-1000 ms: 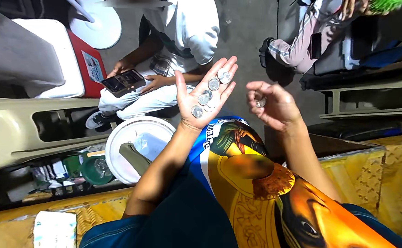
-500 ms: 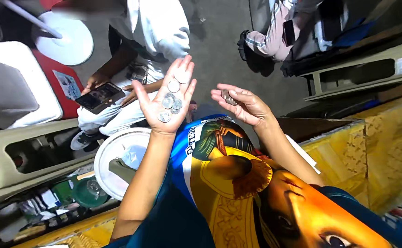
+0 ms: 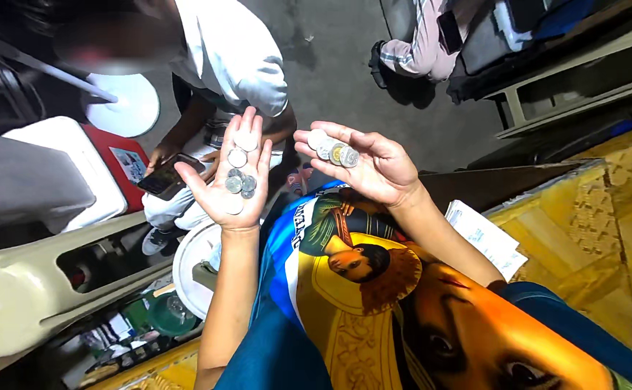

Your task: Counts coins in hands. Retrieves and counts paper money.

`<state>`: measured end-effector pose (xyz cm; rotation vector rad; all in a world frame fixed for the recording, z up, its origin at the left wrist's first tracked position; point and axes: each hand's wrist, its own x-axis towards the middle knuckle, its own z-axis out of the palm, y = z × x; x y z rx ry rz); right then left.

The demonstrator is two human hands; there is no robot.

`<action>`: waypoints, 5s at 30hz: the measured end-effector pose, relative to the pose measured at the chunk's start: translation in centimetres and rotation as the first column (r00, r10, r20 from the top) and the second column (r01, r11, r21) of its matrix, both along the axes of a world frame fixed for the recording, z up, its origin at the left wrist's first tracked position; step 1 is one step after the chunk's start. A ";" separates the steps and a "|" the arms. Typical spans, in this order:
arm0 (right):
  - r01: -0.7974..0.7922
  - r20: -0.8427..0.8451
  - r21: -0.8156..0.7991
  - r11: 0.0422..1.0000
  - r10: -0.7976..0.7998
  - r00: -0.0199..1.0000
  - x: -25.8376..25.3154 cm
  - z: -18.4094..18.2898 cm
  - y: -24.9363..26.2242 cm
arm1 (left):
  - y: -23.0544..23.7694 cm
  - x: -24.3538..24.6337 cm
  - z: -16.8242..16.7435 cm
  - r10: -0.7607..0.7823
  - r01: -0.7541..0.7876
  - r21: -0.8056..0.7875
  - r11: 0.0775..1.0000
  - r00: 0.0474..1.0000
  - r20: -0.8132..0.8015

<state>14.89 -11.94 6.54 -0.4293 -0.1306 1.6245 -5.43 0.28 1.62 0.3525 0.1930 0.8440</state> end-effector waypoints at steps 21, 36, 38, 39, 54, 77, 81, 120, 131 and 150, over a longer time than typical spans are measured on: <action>0.063 -0.003 -0.017 0.998 -0.063 0.998 1.7 -0.6 0.0 | 0.1 1.6 1.3 -0.052 0.049 -0.054 0.997 0.997 -0.060; 0.100 0.015 -0.021 0.995 -0.100 0.995 2.1 -0.7 -0.8 | -0.4 2.3 1.3 -0.127 0.125 -0.051 0.991 0.991 -0.031; 0.106 0.040 -0.041 0.993 -0.105 0.994 2.1 -0.6 -0.7 | -0.5 2.3 1.3 -0.124 0.122 -0.054 0.991 0.991 -0.039; 0.115 0.056 -0.058 0.992 -0.111 0.992 2.0 -0.5 -0.7 | -0.7 2.3 1.3 -0.122 0.119 -0.049 0.992 0.991 -0.054; 0.187 0.220 -0.180 0.966 -0.146 0.965 1.4 0.6 -0.5 | -1.1 1.5 1.0 -0.156 0.164 0.042 0.985 0.975 -0.160; 0.215 0.032 -0.137 0.967 -0.213 0.977 1.9 0.0 -1.1 | -1.0 1.4 0.8 -0.156 0.168 0.054 0.984 0.972 -0.177; 0.208 -0.009 -0.136 0.969 -0.211 0.977 1.9 0.0 -1.2 | -1.1 1.4 0.9 -0.156 0.165 0.045 0.985 0.975 -0.161; 0.247 0.241 -0.243 0.938 -0.188 0.952 1.6 0.1 -1.7 | -2.0 2.6 1.1 -0.195 0.194 -0.065 0.979 0.980 -0.021; 0.412 0.344 -0.509 0.755 -0.260 0.902 1.4 -0.7 -1.6 | -2.5 3.2 0.8 -0.244 0.257 -0.158 0.953 0.965 0.097; 0.148 0.929 -0.300 0.942 0.253 0.271 -3.9 3.0 2.1 | -2.5 1.1 0.6 -0.119 0.145 -0.244 0.959 0.986 0.120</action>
